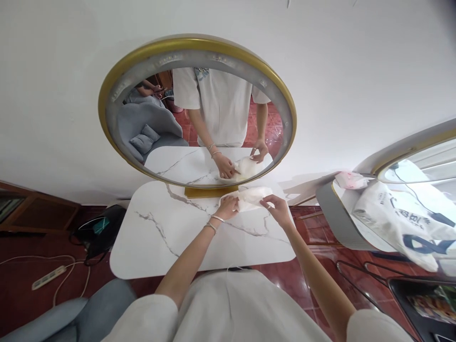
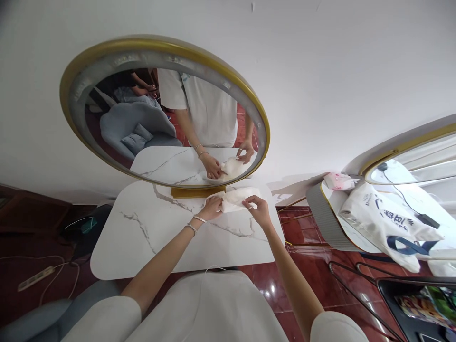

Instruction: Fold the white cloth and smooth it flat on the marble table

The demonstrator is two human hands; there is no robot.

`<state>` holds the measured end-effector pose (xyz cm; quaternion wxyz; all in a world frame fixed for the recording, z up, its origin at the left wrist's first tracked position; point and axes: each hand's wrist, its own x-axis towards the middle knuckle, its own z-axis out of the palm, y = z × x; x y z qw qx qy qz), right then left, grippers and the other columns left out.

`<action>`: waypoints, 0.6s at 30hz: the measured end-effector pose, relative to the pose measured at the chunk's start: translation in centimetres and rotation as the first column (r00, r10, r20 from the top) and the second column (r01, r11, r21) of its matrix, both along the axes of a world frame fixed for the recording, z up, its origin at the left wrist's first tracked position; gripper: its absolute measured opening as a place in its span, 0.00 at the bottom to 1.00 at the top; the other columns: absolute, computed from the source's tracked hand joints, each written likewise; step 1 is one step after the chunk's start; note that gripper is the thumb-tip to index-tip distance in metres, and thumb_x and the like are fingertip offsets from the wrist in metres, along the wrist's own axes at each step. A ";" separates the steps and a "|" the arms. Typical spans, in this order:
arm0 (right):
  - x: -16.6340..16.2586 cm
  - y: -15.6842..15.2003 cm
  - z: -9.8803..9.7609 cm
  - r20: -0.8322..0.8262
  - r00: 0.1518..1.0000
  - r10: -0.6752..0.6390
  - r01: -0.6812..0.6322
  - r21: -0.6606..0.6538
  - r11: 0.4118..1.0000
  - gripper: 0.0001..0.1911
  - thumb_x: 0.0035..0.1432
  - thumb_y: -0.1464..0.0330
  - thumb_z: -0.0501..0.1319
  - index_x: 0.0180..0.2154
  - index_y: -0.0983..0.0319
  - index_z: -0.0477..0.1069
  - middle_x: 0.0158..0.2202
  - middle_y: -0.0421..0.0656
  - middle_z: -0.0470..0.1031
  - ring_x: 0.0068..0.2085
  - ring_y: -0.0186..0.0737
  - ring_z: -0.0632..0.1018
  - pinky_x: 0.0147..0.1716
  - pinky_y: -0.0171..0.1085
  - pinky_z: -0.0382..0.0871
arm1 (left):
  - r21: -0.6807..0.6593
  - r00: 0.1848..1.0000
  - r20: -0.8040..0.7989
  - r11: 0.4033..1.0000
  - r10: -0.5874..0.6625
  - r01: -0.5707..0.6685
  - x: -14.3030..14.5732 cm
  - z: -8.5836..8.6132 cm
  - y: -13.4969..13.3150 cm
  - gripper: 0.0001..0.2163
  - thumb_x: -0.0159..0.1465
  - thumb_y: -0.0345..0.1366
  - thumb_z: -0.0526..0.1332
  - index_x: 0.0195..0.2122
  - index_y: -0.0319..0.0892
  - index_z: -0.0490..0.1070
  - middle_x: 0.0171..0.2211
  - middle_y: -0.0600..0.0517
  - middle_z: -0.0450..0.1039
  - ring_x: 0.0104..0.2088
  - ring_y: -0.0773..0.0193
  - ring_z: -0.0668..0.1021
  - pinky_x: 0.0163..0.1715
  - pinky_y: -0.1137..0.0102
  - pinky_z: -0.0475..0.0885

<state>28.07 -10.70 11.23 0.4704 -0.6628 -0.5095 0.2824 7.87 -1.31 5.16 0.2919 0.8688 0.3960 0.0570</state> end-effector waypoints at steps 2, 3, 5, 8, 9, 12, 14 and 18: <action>0.3 -0.2 0.6 -0.049 0.999 -0.001 0.002 0.009 1.000 0.21 0.49 0.49 0.65 0.28 0.61 0.71 0.29 0.44 0.77 0.33 0.41 0.77 0.34 0.38 0.71 | 0.023 1.000 0.001 1.000 -0.021 0.021 -0.7 1.3 -0.1 0.21 0.53 0.33 0.65 0.50 0.43 0.70 0.47 0.44 0.69 0.54 0.49 0.68 0.56 0.55 0.61; 0.4 -0.3 0.9 -0.083 0.996 -0.008 0.009 0.012 1.000 0.21 0.48 0.49 0.66 0.29 0.61 0.71 0.29 0.44 0.77 0.33 0.40 0.77 0.33 0.38 0.71 | 0.038 1.000 0.008 0.999 -0.031 0.030 -1.0 2.0 -0.2 0.24 0.52 0.35 0.67 0.51 0.44 0.69 0.49 0.44 0.68 0.54 0.48 0.67 0.56 0.54 0.60; 0.5 -0.7 1.6 -0.174 0.984 -0.025 0.027 0.007 1.000 0.21 0.47 0.51 0.68 0.29 0.62 0.71 0.29 0.43 0.77 0.32 0.39 0.77 0.32 0.37 0.70 | 0.084 0.997 0.062 0.996 -0.043 0.038 -1.3 3.5 -0.6 0.32 0.48 0.43 0.71 0.54 0.45 0.66 0.52 0.43 0.64 0.56 0.47 0.65 0.58 0.54 0.58; 0.2 -1.3 2.6 -0.293 0.955 -0.049 0.047 -0.016 0.999 0.19 0.44 0.53 0.71 0.28 0.62 0.72 0.27 0.42 0.77 0.30 0.37 0.76 0.31 0.36 0.70 | 0.138 0.967 0.235 0.988 -0.099 0.068 -0.9 5.5 -1.4 0.39 0.47 0.53 0.71 0.58 0.45 0.62 0.57 0.43 0.62 0.58 0.48 0.64 0.60 0.56 0.56; 0.0 -1.5 3.0 -0.309 0.950 -0.052 0.047 -0.022 0.999 0.19 0.44 0.54 0.71 0.27 0.62 0.72 0.27 0.42 0.77 0.30 0.37 0.76 0.31 0.35 0.69 | 0.131 0.949 0.287 0.987 -0.128 0.094 -0.6 6.0 -1.6 0.35 0.50 0.53 0.69 0.56 0.45 0.63 0.56 0.44 0.64 0.58 0.50 0.65 0.60 0.57 0.56; -0.4 -2.0 3.8 -0.335 0.940 -0.062 0.057 -0.027 0.998 0.18 0.43 0.55 0.71 0.27 0.62 0.73 0.27 0.42 0.77 0.29 0.37 0.76 0.31 0.35 0.69 | 0.016 0.919 0.360 0.986 -0.159 0.165 0.2 7.0 -2.3 0.15 0.61 0.45 0.62 0.45 0.44 0.70 0.46 0.50 0.74 0.48 0.58 0.74 0.54 0.63 0.64; -0.5 -2.2 4.3 -0.350 0.933 -0.083 0.076 -0.034 0.997 0.17 0.42 0.56 0.72 0.27 0.61 0.73 0.27 0.43 0.78 0.30 0.38 0.76 0.32 0.36 0.70 | -0.055 0.914 0.384 0.985 -0.129 0.162 0.2 7.2 -2.7 0.08 0.64 0.39 0.57 0.42 0.43 0.69 0.42 0.52 0.76 0.44 0.61 0.77 0.47 0.68 0.69; -0.3 -2.6 5.0 -0.364 0.920 -0.145 0.144 -0.032 0.989 0.17 0.39 0.57 0.73 0.21 0.61 0.71 0.29 0.44 0.79 0.36 0.42 0.79 0.38 0.40 0.72 | -0.079 0.907 0.416 0.992 -0.061 0.102 -1.5 6.8 -2.9 0.11 0.65 0.37 0.55 0.48 0.44 0.62 0.43 0.51 0.74 0.43 0.63 0.77 0.42 0.70 0.71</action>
